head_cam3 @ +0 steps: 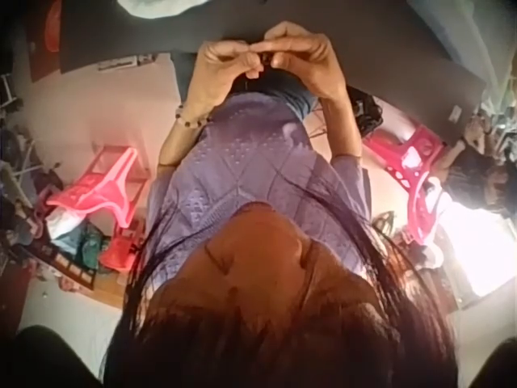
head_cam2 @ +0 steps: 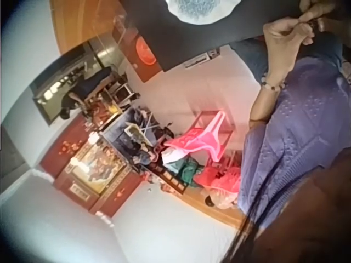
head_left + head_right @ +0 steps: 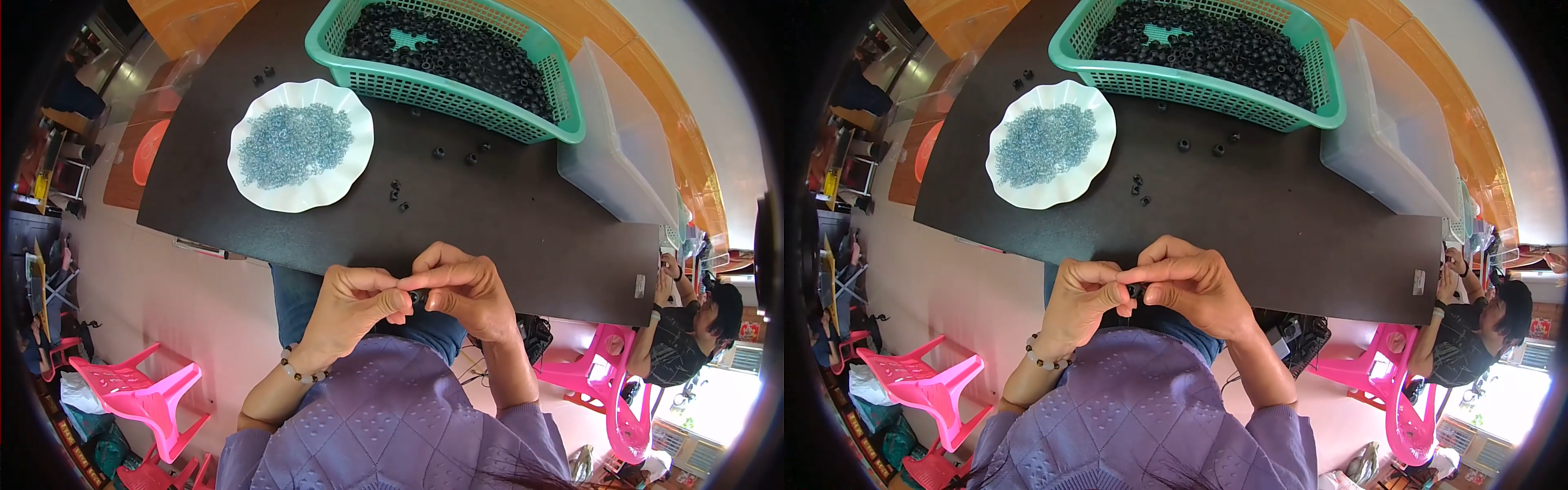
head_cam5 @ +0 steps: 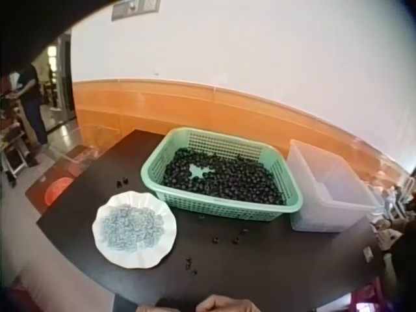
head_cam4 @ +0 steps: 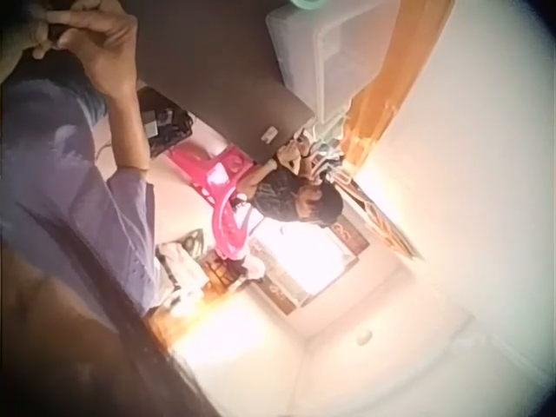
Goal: The person picks up a black plastic component and a small clear bead by hand, then presses the bead into the component. After assembling the piece, the person places it into a plastic container and repeats the process.
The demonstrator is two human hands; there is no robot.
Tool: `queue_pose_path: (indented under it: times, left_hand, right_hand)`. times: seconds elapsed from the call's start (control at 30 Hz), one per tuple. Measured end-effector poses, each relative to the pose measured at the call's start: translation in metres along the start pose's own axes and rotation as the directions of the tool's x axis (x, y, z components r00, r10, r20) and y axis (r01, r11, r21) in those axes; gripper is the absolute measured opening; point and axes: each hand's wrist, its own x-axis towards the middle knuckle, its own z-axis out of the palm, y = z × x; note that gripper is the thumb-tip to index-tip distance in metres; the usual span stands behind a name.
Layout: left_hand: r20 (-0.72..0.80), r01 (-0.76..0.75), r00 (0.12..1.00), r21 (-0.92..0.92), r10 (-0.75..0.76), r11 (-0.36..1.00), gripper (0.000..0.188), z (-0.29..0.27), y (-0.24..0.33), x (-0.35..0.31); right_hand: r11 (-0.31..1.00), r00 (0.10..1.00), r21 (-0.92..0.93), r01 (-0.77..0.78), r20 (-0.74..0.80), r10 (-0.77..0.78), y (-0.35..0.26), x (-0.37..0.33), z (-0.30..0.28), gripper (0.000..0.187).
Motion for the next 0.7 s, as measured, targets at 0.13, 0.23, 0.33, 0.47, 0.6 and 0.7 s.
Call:
queue_pose_path:
  times: [0.13,0.23,0.33,0.47,0.6,0.7]
  left_hand:
    - [0.032,0.004,0.999,0.001,-0.004,1.0,0.017,-0.003,0.0,-0.001]
    - [0.027,0.009,1.0,0.019,-0.01,1.0,0.017,-0.001,0.003,-0.003]
    - [0.014,0.01,1.0,0.042,-0.011,0.999,0.017,0.003,0.007,-0.007]
    - [0.004,0.004,1.0,0.039,-0.004,0.999,0.017,0.008,0.01,-0.013]
    - [-0.001,-0.026,1.0,0.107,0.026,0.994,0.016,0.011,0.011,-0.011]
    - [-0.022,0.037,0.999,0.028,-0.037,0.999,0.016,0.008,0.007,-0.007]
  right_hand:
    - [1.0,1.0,0.005,-0.001,0.005,0.001,0.0,0.0,0.002,0.026]
    - [0.999,0.997,0.034,-0.022,-0.073,0.025,-0.002,-0.001,0.008,0.024]
    - [1.0,0.997,0.022,-0.003,-0.081,0.005,-0.005,-0.003,0.01,0.023]
    - [1.0,0.996,-0.005,0.014,-0.093,-0.014,-0.003,-0.007,0.013,0.022]
    - [0.996,0.992,0.087,-0.014,-0.121,0.025,0.004,-0.006,0.011,0.021]
    - [0.996,0.992,0.061,-0.057,-0.113,0.064,-0.002,-0.005,0.009,0.022]
